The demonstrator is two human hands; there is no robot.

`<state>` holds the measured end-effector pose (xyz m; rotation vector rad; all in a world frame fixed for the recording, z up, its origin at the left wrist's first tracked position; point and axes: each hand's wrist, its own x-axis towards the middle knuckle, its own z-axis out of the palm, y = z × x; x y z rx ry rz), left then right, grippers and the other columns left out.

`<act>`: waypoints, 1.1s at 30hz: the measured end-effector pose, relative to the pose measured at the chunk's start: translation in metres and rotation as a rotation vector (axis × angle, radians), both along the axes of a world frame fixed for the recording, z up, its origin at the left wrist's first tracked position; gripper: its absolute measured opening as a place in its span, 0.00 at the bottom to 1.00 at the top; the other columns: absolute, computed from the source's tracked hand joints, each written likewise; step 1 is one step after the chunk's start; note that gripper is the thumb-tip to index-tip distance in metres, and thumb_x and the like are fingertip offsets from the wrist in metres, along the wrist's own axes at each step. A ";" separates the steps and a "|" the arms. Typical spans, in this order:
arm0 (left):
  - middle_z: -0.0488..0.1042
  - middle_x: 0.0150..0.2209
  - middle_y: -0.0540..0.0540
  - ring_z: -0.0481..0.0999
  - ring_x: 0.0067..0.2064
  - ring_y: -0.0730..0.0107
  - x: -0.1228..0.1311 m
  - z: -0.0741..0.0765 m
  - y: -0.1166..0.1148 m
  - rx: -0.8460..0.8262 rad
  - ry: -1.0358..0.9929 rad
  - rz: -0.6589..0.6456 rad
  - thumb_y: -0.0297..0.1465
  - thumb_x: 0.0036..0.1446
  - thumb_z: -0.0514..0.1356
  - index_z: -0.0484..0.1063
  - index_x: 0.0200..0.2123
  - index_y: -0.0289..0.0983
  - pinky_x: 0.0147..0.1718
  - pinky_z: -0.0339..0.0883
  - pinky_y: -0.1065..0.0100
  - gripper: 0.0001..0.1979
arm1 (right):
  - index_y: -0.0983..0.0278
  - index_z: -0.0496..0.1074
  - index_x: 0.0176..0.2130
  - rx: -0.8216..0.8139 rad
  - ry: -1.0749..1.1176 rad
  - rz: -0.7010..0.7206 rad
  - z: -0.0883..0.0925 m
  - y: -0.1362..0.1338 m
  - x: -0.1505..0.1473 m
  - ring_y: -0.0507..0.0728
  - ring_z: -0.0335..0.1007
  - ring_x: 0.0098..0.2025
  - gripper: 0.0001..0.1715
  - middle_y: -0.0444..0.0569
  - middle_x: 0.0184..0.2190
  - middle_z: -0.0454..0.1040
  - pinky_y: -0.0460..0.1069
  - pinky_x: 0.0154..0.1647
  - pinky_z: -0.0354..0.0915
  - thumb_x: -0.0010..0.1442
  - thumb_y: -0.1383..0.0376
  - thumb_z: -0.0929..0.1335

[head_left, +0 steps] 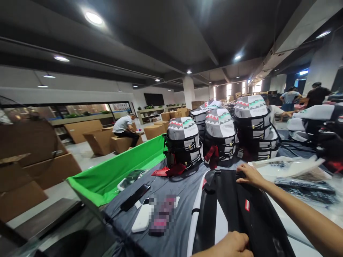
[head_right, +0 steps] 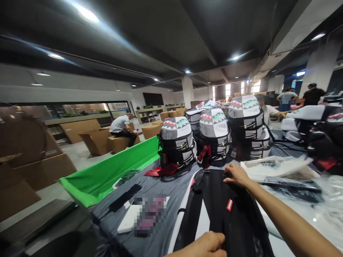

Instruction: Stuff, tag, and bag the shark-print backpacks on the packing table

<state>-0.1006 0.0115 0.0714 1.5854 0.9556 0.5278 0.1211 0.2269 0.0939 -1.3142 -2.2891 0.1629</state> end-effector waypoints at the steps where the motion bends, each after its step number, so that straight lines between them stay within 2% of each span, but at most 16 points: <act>1: 0.69 0.20 0.52 0.71 0.25 0.69 -0.007 0.007 0.007 -0.001 0.057 -0.015 0.35 0.53 0.60 0.67 0.22 0.39 0.28 0.67 0.69 0.10 | 0.59 0.75 0.41 0.008 0.001 -0.035 -0.012 0.005 0.002 0.66 0.72 0.49 0.23 0.54 0.46 0.76 0.58 0.51 0.66 0.48 0.52 0.78; 3: 0.75 0.25 0.48 0.75 0.28 0.65 -0.021 0.021 0.034 0.125 0.134 0.057 0.39 0.57 0.56 0.72 0.28 0.38 0.30 0.70 0.67 0.12 | 0.62 0.74 0.46 0.034 0.021 -0.126 -0.035 0.012 0.007 0.71 0.71 0.53 0.30 0.61 0.50 0.75 0.63 0.54 0.66 0.49 0.48 0.76; 5: 0.80 0.39 0.40 0.80 0.41 0.55 -0.034 0.030 0.078 0.429 0.230 0.264 0.43 0.60 0.55 0.76 0.42 0.35 0.44 0.72 0.59 0.18 | 0.65 0.73 0.49 0.076 0.052 -0.197 -0.055 0.014 0.010 0.73 0.71 0.53 0.34 0.65 0.50 0.75 0.65 0.54 0.66 0.53 0.44 0.73; 6: 0.78 0.50 0.35 0.76 0.53 0.48 -0.039 0.031 0.103 0.589 0.303 0.377 0.44 0.58 0.58 0.73 0.51 0.33 0.54 0.67 0.54 0.24 | 0.66 0.72 0.50 0.105 0.069 -0.210 -0.063 0.014 0.010 0.73 0.72 0.53 0.34 0.65 0.50 0.75 0.65 0.55 0.66 0.56 0.44 0.71; 7: 0.70 0.61 0.29 0.67 0.63 0.41 -0.042 0.029 0.129 0.655 0.386 0.463 0.46 0.55 0.62 0.69 0.58 0.30 0.62 0.59 0.50 0.33 | 0.65 0.72 0.50 0.139 0.086 -0.206 -0.071 0.013 0.010 0.71 0.72 0.53 0.33 0.63 0.49 0.75 0.64 0.54 0.67 0.58 0.43 0.70; 8: 0.62 0.66 0.26 0.59 0.68 0.37 -0.044 0.025 0.154 0.649 0.461 0.506 0.48 0.53 0.64 0.65 0.61 0.28 0.65 0.54 0.47 0.39 | 0.65 0.71 0.50 0.179 0.104 -0.190 -0.077 0.011 0.009 0.69 0.73 0.52 0.31 0.61 0.49 0.76 0.63 0.54 0.68 0.59 0.44 0.68; 9: 0.62 0.66 0.25 0.58 0.69 0.35 -0.045 0.018 0.175 0.632 0.508 0.495 0.48 0.53 0.65 0.65 0.61 0.28 0.65 0.53 0.45 0.39 | 0.64 0.71 0.49 0.222 0.123 -0.166 -0.082 0.009 0.008 0.67 0.73 0.51 0.29 0.59 0.48 0.76 0.61 0.54 0.69 0.61 0.45 0.68; 11: 0.69 0.62 0.30 0.65 0.65 0.40 -0.042 0.003 0.202 0.644 0.520 0.440 0.45 0.53 0.66 0.69 0.57 0.32 0.63 0.57 0.46 0.33 | 0.62 0.70 0.48 0.317 0.161 -0.113 -0.091 0.003 0.008 0.64 0.74 0.50 0.25 0.55 0.46 0.77 0.59 0.53 0.71 0.63 0.46 0.66; 14: 0.72 0.57 0.40 0.69 0.60 0.52 -0.036 -0.021 0.203 0.739 0.466 0.386 0.36 0.53 0.68 0.69 0.55 0.38 0.62 0.61 0.52 0.26 | 0.62 0.69 0.47 0.455 0.211 -0.062 -0.103 -0.010 0.010 0.63 0.75 0.49 0.21 0.54 0.44 0.77 0.60 0.52 0.72 0.65 0.48 0.66; 20: 0.70 0.57 0.41 0.66 0.61 0.53 -0.047 -0.070 0.145 0.934 0.408 0.413 0.26 0.57 0.63 0.65 0.58 0.40 0.62 0.62 0.49 0.26 | 0.63 0.69 0.51 0.684 0.141 -0.041 -0.119 -0.061 0.008 0.64 0.74 0.48 0.18 0.55 0.44 0.76 0.60 0.51 0.73 0.69 0.53 0.66; 22: 0.71 0.54 0.41 0.69 0.58 0.53 -0.053 -0.078 0.129 1.003 0.438 0.391 0.26 0.58 0.63 0.66 0.57 0.39 0.59 0.66 0.49 0.24 | 0.63 0.69 0.51 0.734 0.035 -0.012 -0.121 -0.077 0.009 0.63 0.75 0.47 0.16 0.54 0.44 0.77 0.58 0.50 0.73 0.70 0.56 0.65; 24: 0.73 0.52 0.41 0.70 0.55 0.54 -0.057 -0.078 0.122 0.996 0.532 0.316 0.28 0.59 0.63 0.67 0.56 0.38 0.57 0.67 0.51 0.21 | 0.64 0.70 0.51 0.711 -0.053 0.019 -0.124 -0.086 0.011 0.62 0.75 0.48 0.15 0.54 0.44 0.77 0.57 0.51 0.72 0.71 0.57 0.64; 26: 0.73 0.52 0.40 0.71 0.53 0.54 -0.057 -0.073 0.126 0.936 0.654 0.212 0.31 0.60 0.63 0.69 0.55 0.36 0.56 0.67 0.53 0.20 | 0.64 0.70 0.51 0.609 -0.139 0.017 -0.126 -0.086 0.014 0.62 0.74 0.49 0.15 0.55 0.46 0.77 0.56 0.52 0.72 0.71 0.58 0.64; 29: 0.73 0.53 0.39 0.71 0.55 0.53 -0.049 -0.070 0.153 0.827 0.754 0.104 0.37 0.61 0.63 0.71 0.54 0.35 0.58 0.65 0.55 0.20 | 0.64 0.71 0.46 0.339 -0.314 -0.028 -0.128 -0.067 0.013 0.62 0.75 0.47 0.13 0.54 0.44 0.78 0.55 0.49 0.72 0.69 0.58 0.66; 31: 0.74 0.53 0.38 0.71 0.56 0.51 -0.040 -0.072 0.179 0.764 0.777 0.091 0.39 0.62 0.62 0.74 0.51 0.35 0.59 0.64 0.54 0.18 | 0.63 0.72 0.42 0.215 -0.401 -0.049 -0.128 -0.047 0.010 0.63 0.76 0.43 0.11 0.53 0.39 0.78 0.54 0.44 0.71 0.67 0.57 0.67; 33: 0.76 0.52 0.37 0.71 0.57 0.49 -0.031 -0.073 0.203 0.692 0.820 0.104 0.41 0.64 0.59 0.76 0.49 0.34 0.59 0.64 0.52 0.18 | 0.63 0.72 0.40 0.179 -0.428 -0.077 -0.127 -0.027 0.005 0.63 0.76 0.40 0.11 0.53 0.36 0.78 0.54 0.40 0.69 0.66 0.57 0.68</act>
